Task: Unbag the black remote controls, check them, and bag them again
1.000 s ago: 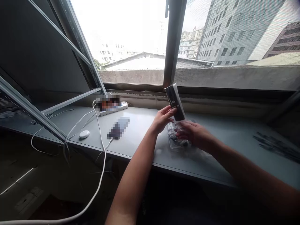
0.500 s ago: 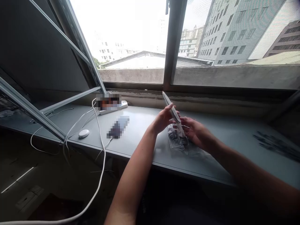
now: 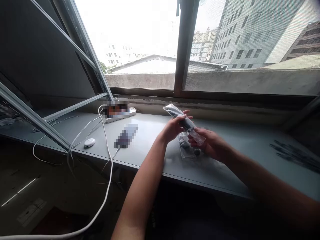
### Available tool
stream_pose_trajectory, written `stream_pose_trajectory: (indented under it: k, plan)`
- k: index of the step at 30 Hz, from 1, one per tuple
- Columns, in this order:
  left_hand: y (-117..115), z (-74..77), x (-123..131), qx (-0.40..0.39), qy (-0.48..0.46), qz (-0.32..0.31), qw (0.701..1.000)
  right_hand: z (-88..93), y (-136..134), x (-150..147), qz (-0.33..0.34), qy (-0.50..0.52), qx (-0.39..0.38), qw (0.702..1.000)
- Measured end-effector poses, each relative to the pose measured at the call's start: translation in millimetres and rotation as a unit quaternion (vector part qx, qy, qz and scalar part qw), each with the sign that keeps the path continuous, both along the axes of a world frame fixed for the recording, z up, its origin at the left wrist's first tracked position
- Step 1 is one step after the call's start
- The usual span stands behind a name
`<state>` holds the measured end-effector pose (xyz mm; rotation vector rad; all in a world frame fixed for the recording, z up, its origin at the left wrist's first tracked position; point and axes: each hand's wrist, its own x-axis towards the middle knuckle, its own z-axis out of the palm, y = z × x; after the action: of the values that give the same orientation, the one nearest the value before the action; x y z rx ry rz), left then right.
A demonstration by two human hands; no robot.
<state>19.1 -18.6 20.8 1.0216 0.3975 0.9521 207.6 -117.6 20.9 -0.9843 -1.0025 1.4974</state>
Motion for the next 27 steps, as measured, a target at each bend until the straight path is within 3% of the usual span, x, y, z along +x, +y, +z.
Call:
stream_pose_trajectory:
  k: [11,15,19,27]
  plan:
    - [11.9,-12.6,3.6,-0.045,0.061,-0.007,0.997,1.8,-1.4,4.3,-0.122,-0.053,0.094,0.987]
    - [18.4,-16.1,4.6,-0.072,0.063,0.047,0.994,8.4,-8.2,0.8,-0.143,-0.094,0.166,0.971]
    - [21.8,-17.1,3.2,-0.073,0.082,0.122,0.986,11.0,-13.9,-2.5,-0.124,-0.147,0.234,0.953]
    - [21.9,-11.8,-1.5,-0.12,0.069,0.151,0.979,7.8,-20.2,-7.3,-0.051,-0.221,0.307,0.924]
